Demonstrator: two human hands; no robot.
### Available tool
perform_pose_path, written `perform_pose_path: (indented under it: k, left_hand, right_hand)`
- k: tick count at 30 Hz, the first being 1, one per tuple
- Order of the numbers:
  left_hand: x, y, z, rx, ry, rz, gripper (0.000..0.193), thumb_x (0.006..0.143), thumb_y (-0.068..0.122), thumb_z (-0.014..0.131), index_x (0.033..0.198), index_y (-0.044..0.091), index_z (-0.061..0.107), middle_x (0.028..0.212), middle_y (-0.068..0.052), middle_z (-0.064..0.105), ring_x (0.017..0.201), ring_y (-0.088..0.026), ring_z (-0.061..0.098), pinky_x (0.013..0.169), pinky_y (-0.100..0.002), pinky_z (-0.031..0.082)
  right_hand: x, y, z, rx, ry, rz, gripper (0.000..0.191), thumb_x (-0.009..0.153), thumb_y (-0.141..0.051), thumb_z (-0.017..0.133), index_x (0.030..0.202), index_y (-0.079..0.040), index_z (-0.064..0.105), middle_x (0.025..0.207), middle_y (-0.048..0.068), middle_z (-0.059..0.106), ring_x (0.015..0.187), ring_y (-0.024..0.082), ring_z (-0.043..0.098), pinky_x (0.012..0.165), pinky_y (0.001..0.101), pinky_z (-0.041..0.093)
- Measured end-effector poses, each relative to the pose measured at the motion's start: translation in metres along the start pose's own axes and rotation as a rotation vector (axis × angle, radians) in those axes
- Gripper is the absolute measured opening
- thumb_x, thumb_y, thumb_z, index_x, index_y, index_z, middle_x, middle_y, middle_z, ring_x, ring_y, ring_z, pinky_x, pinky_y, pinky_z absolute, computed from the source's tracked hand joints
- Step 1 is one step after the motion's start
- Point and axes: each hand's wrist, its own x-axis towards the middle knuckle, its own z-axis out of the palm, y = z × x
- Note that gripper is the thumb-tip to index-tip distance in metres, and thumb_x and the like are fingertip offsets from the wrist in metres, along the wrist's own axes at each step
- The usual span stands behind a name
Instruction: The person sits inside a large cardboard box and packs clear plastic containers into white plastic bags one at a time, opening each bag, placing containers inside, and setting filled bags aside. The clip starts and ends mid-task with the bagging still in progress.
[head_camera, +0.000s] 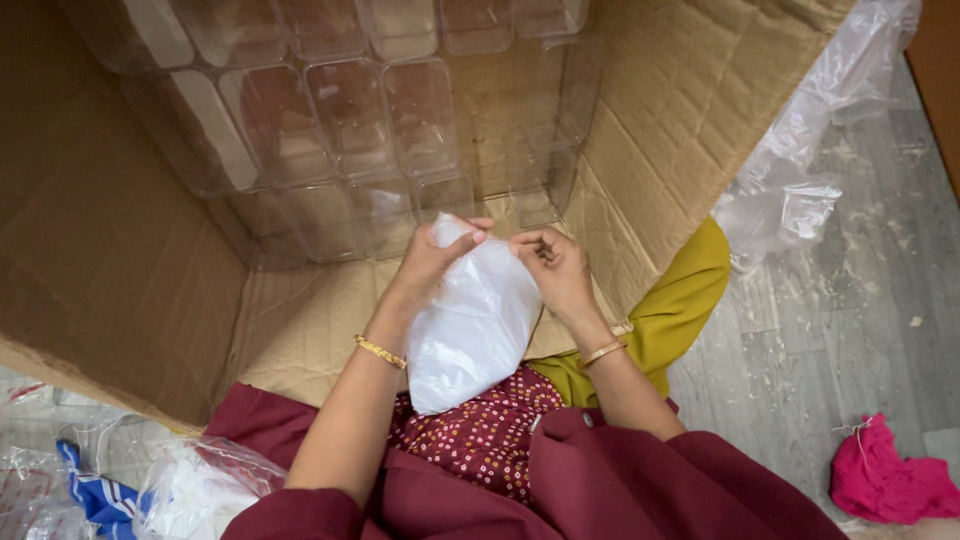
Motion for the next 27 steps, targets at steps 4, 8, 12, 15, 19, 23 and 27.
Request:
perform_pose_path:
  k: [4, 8, 12, 15, 19, 23, 27]
  left_hand:
    - [0.009, -0.02, -0.003, -0.012, 0.08, 0.078, 0.024, 0.092, 0.011, 0.081, 0.096, 0.001, 0.059, 0.105, -0.012, 0.073, 0.094, -0.016, 0.07, 0.079, -0.032, 0.058]
    - [0.008, -0.019, -0.005, 0.03, 0.085, 0.04, 0.021, 0.093, 0.011, 0.082, 0.102, 0.002, 0.065, 0.095, -0.007, 0.067, 0.084, -0.015, 0.064, 0.073, -0.031, 0.054]
    - [0.001, -0.001, 0.0, -0.018, 0.018, -0.045, 0.022, 0.09, 0.016, 0.077, 0.107, 0.003, 0.072, 0.099, -0.005, 0.074, 0.09, -0.013, 0.07, 0.08, -0.028, 0.058]
    - [-0.001, 0.009, 0.0, 0.014, 0.103, 0.039, 0.027, 0.087, 0.014, 0.08, 0.108, 0.001, 0.072, 0.098, -0.005, 0.074, 0.088, -0.014, 0.07, 0.079, -0.031, 0.058]
    - [0.002, 0.001, -0.006, 0.037, 0.082, -0.061, 0.025, 0.092, 0.023, 0.076, 0.108, 0.004, 0.075, 0.098, -0.005, 0.075, 0.086, -0.012, 0.069, 0.078, -0.03, 0.057]
    - [0.006, -0.013, -0.023, -0.146, 0.141, -0.203, 0.028, 0.092, 0.033, 0.074, 0.106, 0.008, 0.071, 0.103, -0.004, 0.073, 0.088, -0.011, 0.07, 0.08, -0.029, 0.057]
    - [0.001, 0.005, -0.058, -0.398, 0.121, -0.112, 0.025, 0.096, 0.031, 0.079, 0.106, 0.014, 0.064, 0.1, -0.005, 0.066, 0.085, -0.018, 0.068, 0.079, -0.04, 0.056]
  right_hand:
    - [-0.005, -0.008, 0.001, -0.158, -0.035, 0.124, 0.016, 0.1, -0.012, 0.065, 0.108, -0.002, 0.074, 0.085, 0.002, 0.073, 0.073, 0.007, 0.061, 0.063, 0.024, 0.049]
    - [0.009, -0.006, 0.007, 0.025, -0.006, -0.017, 0.016, 0.101, -0.01, 0.063, 0.111, -0.001, 0.073, 0.097, -0.001, 0.075, 0.086, 0.006, 0.067, 0.078, 0.0216, 0.054]
    - [0.026, -0.003, 0.011, 0.329, -0.005, 0.213, 0.015, 0.104, -0.008, 0.067, 0.114, 0.001, 0.074, 0.098, 0.002, 0.071, 0.081, 0.009, 0.058, 0.069, 0.0242, 0.044]
    - [0.03, -0.003, 0.012, 0.256, -0.033, 0.062, 0.015, 0.099, -0.009, 0.066, 0.109, 0.0, 0.072, 0.101, 0.001, 0.076, 0.09, 0.007, 0.069, 0.082, 0.0225, 0.056]
    - [0.035, -0.001, 0.014, 0.092, -0.007, 0.005, 0.015, 0.098, -0.011, 0.067, 0.107, -0.001, 0.074, 0.094, 0.0, 0.075, 0.084, 0.005, 0.067, 0.077, 0.0214, 0.055]
    - [0.044, 0.012, 0.009, 0.564, -0.262, 0.219, 0.019, 0.104, -0.022, 0.069, 0.096, -0.005, 0.073, 0.078, -0.005, 0.064, 0.066, 0.002, 0.054, 0.06, 0.0189, 0.044]
    - [0.048, 0.03, -0.01, 0.961, -0.288, 0.416, 0.024, 0.098, -0.029, 0.073, 0.079, -0.015, 0.067, 0.065, -0.002, 0.063, 0.05, 0.005, 0.049, 0.049, 0.0229, 0.045]
